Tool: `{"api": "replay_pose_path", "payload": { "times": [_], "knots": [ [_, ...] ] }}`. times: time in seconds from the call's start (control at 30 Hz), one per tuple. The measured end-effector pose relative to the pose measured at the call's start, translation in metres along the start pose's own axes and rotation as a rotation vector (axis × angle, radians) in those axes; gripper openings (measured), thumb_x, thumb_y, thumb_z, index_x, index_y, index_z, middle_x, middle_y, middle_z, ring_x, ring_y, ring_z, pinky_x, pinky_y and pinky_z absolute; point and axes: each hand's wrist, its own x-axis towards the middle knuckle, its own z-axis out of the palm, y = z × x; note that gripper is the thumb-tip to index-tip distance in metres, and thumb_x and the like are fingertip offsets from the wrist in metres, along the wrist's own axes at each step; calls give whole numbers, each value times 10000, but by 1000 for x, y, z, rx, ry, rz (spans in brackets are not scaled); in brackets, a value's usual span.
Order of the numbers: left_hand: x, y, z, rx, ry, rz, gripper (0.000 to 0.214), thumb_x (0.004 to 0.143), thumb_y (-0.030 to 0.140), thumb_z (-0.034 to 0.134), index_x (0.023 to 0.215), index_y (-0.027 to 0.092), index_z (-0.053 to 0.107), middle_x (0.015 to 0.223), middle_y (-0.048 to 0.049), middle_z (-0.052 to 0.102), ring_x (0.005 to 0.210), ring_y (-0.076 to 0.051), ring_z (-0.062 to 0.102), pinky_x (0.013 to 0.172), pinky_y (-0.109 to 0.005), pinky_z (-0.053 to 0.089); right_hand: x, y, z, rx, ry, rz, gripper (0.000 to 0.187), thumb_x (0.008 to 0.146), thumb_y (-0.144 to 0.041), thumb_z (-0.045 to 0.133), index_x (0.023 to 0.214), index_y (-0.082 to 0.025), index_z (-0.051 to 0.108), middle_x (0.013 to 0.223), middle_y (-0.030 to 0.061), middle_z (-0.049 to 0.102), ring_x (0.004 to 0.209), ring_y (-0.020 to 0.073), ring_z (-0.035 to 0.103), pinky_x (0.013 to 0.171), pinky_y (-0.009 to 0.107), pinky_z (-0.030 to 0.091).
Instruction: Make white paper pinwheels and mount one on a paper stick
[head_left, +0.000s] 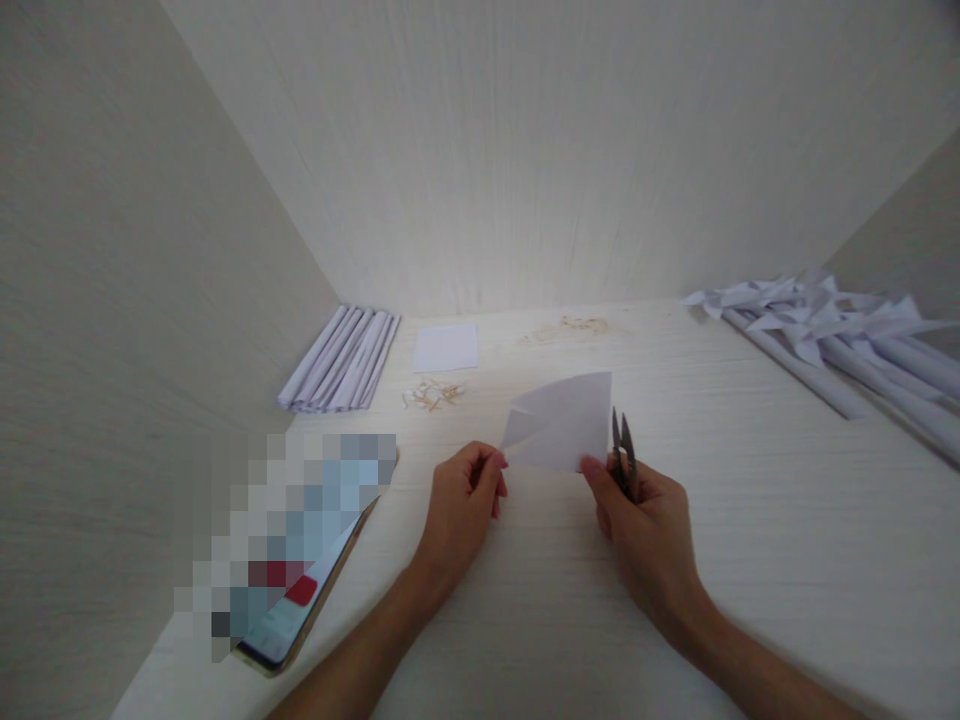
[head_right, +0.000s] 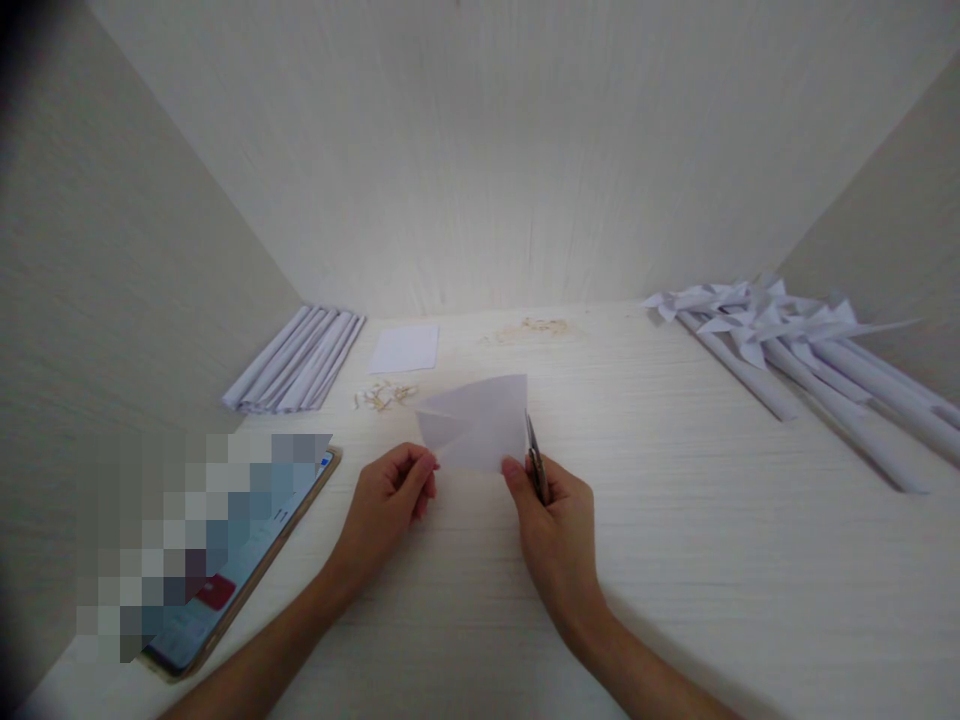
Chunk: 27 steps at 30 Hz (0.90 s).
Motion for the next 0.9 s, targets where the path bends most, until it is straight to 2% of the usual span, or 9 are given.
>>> {"api": "replay_pose_path", "payload": {
  "times": [0.1, 0.17, 0.27, 0.33, 0.47, 0.57, 0.63, 0.73, 0.9],
  "knots": [
    [0, 1, 1, -106, 21, -24, 197, 746, 309, 483, 612, 164, 493, 480, 51, 483, 375, -57, 398, 357, -168, 285, 3, 3, -1, 108, 61, 31, 353, 702, -415, 574, 518, -189, 374, 424, -83, 263, 362, 43, 209, 333, 205, 160],
    [1, 2, 3, -243, -22, -29, 198, 743, 329, 488, 637, 162, 498, 536, 34, 518, 426, -69, 447, 371, -172, 318, 4, 3, 0, 176, 69, 67, 359, 686, -423, 590, 518, -190, 373, 419, -88, 254, 358, 41, 200, 332, 207, 157],
    [2, 6, 14, -388, -104, 1, 155, 691, 296, 565, 732, 147, 566, 696, -17, 604, 617, -100, 544, 497, -190, 412, 5, 0, 3, 229, 27, 100, 379, 670, -425, 607, 503, -187, 365, 415, -90, 250, 355, 37, 199, 330, 206, 147],
    [5, 8, 25, -436, -109, -20, 164, 654, 266, 609, 757, 139, 599, 754, -34, 625, 702, -108, 558, 581, -198, 429, 6, -4, 6, 253, -10, 107, 375, 664, -423, 615, 506, -181, 376, 415, -90, 261, 356, 35, 207, 331, 203, 142],
    [16, 9, 50, -708, 5, -157, 206, 603, 304, 664, 561, 146, 538, 594, 17, 582, 609, -86, 537, 661, -227, 431, 16, -10, 17, 376, -58, 148, 379, 654, -415, 624, 510, -185, 359, 384, -105, 244, 344, 30, 185, 330, 196, 130],
    [24, 7, 62, -901, -12, -156, 225, 563, 302, 692, 522, 143, 539, 587, 14, 594, 625, -96, 550, 706, -256, 430, 26, -10, 24, 426, -71, 167, 371, 635, -421, 626, 516, -189, 362, 375, -112, 242, 337, 30, 182, 323, 193, 135],
    [28, 5, 62, -864, 42, -149, 243, 527, 310, 713, 480, 137, 549, 551, 7, 600, 596, -102, 549, 689, -257, 431, 30, -9, 25, 373, -83, 164, 366, 629, -426, 620, 510, -188, 368, 373, -108, 251, 335, 33, 196, 321, 195, 143],
    [31, 2, 54, -582, 76, -100, 212, 568, 318, 692, 546, 118, 625, 515, -4, 603, 575, -117, 549, 621, -246, 419, 32, -7, 24, 231, -119, 98, 315, 645, -387, 608, 518, -177, 411, 396, -91, 303, 351, 38, 230, 331, 196, 161],
    [37, 2, 38, -444, 272, -56, 259, 589, 347, 672, 477, 127, 593, 458, 10, 572, 477, -85, 489, 512, -211, 375, 30, -6, 20, 92, -186, 74, 227, 683, -356, 571, 598, -158, 498, 422, -81, 325, 367, 45, 253, 339, 195, 175]
  ]
}}
